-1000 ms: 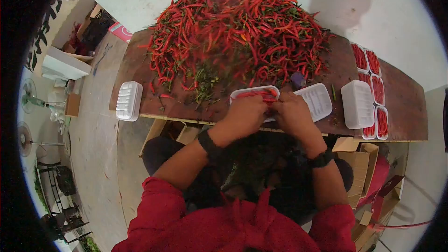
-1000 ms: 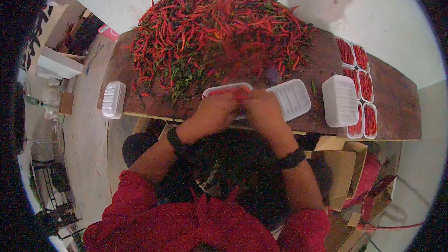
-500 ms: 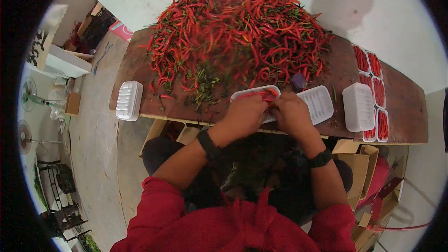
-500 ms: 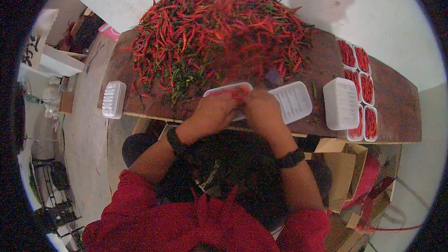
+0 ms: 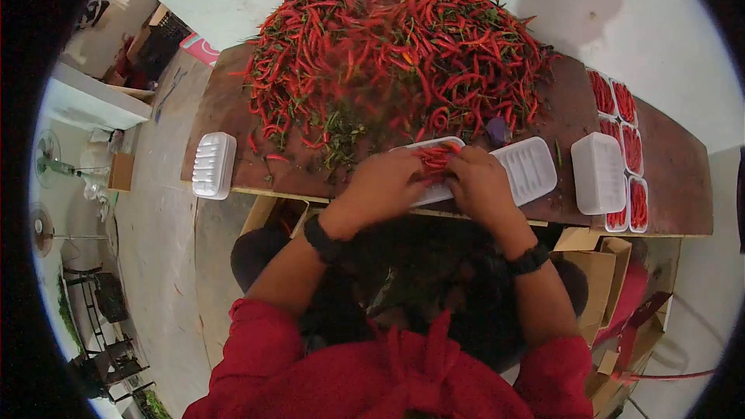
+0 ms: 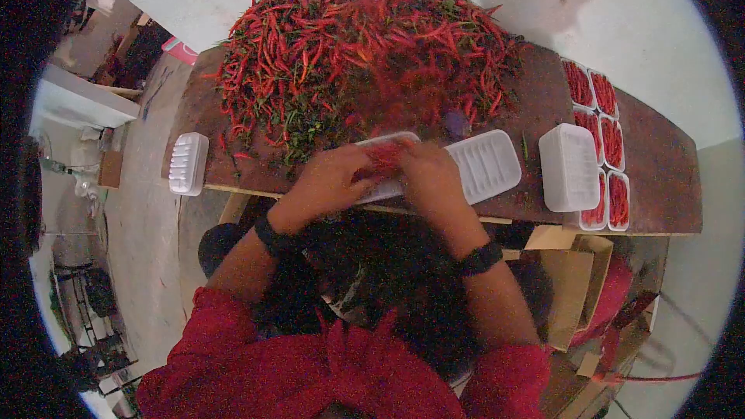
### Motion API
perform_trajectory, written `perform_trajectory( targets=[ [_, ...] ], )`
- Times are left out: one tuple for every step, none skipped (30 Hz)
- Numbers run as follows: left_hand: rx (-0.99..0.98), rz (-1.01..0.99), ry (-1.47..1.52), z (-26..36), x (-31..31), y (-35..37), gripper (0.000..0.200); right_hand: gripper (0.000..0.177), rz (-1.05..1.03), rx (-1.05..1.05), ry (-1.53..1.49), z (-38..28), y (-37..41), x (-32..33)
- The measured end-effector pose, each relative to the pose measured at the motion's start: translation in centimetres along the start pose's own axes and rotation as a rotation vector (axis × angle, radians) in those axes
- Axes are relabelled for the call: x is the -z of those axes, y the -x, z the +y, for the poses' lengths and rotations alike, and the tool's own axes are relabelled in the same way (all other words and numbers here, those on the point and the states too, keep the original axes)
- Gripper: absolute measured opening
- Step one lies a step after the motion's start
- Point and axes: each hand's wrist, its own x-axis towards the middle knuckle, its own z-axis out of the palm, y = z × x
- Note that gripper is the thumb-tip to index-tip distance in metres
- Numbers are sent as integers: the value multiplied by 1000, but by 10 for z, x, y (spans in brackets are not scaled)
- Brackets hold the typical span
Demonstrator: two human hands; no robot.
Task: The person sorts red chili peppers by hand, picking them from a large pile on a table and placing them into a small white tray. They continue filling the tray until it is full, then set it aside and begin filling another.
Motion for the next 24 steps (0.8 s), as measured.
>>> perform_trajectory(
  targets=[
    [0, 0, -2, -2, 2, 3, 28, 13, -3, 3, 8, 0, 0, 0],
    [13, 10, -24, -3, 3, 8, 26, 13, -2, 4, 6, -1, -1, 1],
    [27, 20, -45, -3, 4, 11, 25, 13, -7, -6, 5, -4, -2, 3],
    [29, 21, -46, -2, 5, 13, 25, 14, -13, -15, 4, -6, -2, 4],
    [33, 1, -41, 1, 8, 16, 23, 14, -14, -12, 5, -5, -2, 2],
    [37, -17, -37, 2, 10, 18, 22, 14, -26, -19, 20, -4, -2, 0],
    [40, -14, -36, 1, 9, 19, 22, 15, -40, -27, 35, -4, -2, -1],
    [13, -8, -79, 0, 7, 19, 21, 15, -41, -22, 35, -4, -2, -1],
    [-14, -3, -121, -1, 4, 18, 20, 16, -30, -21, 28, -6, -2, 0],
    [-12, 0, -121, -4, 0, 18, 20, 16, -18, -21, 21, -7, -2, 0],
    [-27, 5, -149, -6, -4, 18, 20, 16, -19, -18, 22, -7, -2, 0],
    [-42, 10, -177, -6, -6, 17, 20, 16, -3, -1, 0, -7, -2, 1],
    [-41, 11, -176, -5, -8, 17, 20, 16, 12, 15, -23, -7, -1, 1],
    [-27, -10, -202, -4, -8, 17, 19, 16, 11, 15, -22, -6, -1, 1],
    [-12, -30, -229, -3, -8, 17, 19, 17, -17, -1, -1, -6, 0, 2],
    [-12, -30, -229, -2, -7, 18, 19, 17, -44, -17, 21, -6, 0, 2],
    [1, -9, -208, -1, -6, 20, 20, 17, -44, -17, 21, -6, 0, 2],
    [14, 12, -187, 0, -5, 21, 20, 17, -42, -15, 29, -7, 0, 2],
    [13, 13, -187, 1, -5, 21, 20, 18, -41, -13, 38, -7, 0, 2],
    [10, 21, -186, 1, -4, 22, 20, 18, -40, -13, 38, -7, 0, 3],
    [7, 30, -185, 2, -3, 23, 21, 18, -39, -10, 39, -7, 0, 3],
    [9, 31, -185, 1, -4, 23, 21, 18, -38, -6, 40, -8, 0, 3],
    [-3, 23, -199, -2, -7, 22, 21, 18, -39, -4, 39, -8, 0, 2],
    [-16, 15, -211, -4, -11, 22, 21, 18, -48, -12, 40, -8, 0, 2]
  ],
)
